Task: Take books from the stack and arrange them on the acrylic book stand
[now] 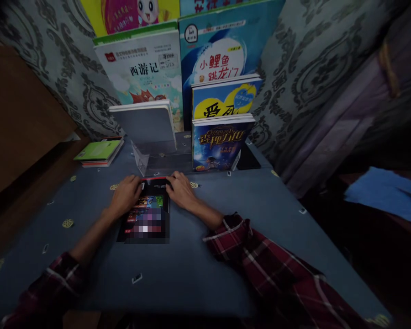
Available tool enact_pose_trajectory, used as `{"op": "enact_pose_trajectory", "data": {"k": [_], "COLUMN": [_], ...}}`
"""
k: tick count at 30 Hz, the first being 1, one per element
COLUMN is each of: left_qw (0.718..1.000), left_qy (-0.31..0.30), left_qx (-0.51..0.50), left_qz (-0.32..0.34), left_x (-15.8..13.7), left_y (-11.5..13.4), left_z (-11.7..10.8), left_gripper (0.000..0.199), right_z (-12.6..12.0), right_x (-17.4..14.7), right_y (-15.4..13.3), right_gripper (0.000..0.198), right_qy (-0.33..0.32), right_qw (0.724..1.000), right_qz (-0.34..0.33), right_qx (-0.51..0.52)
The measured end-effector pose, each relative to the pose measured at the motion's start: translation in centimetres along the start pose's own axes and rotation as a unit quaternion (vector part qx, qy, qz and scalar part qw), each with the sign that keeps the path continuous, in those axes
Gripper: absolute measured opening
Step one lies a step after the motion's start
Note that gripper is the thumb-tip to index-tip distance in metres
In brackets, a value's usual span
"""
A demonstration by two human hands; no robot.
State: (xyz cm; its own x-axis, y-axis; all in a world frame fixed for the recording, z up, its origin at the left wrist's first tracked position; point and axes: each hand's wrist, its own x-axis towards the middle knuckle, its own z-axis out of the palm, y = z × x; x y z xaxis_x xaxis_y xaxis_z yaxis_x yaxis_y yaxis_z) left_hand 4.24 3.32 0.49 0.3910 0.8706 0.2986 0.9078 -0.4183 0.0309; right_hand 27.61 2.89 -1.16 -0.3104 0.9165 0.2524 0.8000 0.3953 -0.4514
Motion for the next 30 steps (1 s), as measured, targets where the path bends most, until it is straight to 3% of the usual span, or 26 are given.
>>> {"op": "enact_pose_trajectory", "data": {"k": [7, 18, 24, 27, 30], "left_qw": [0.998, 0.999, 0.996, 0.972, 0.91], "left_qy": [0.061, 0.031, 0.047, 0.075, 0.125], "left_qx": [-0.005, -0.018, -0.071, -0.213, -0.369], "left_qz": [0.01, -0.016, -0.025, -0.068, -0.142], "left_x": [-0.6, -0.6, -0.7, -0.5, 0.3], "left_y": [0.3, 0.7, 0.4, -0.5, -1.9], "left_z": [1.1, 0.9, 1.4, 1.9, 2.2], "left_gripper": [0.021, 0.032, 0.032, 0.027, 0.029], "right_z": [0.0, 1.0, 1.0, 1.1, 1.2], "right_x": [-0.2, 0.1, 0.0, 0.1, 0.2], "right_y": [0.0, 1.3, 1.5, 1.6, 2.0], "right_gripper": [0.037, 0.033, 0.034, 0.034, 0.032], "right_qy": [0.005, 0.033, 0.036, 0.041, 0.057], "right_qw": [1.0, 0.998, 0.997, 0.996, 0.992], "right_qz": [-0.008, -0.027, -0.028, -0.03, -0.022], "right_qx": [0.007, 0.04, 0.062, 0.072, 0.106]}}
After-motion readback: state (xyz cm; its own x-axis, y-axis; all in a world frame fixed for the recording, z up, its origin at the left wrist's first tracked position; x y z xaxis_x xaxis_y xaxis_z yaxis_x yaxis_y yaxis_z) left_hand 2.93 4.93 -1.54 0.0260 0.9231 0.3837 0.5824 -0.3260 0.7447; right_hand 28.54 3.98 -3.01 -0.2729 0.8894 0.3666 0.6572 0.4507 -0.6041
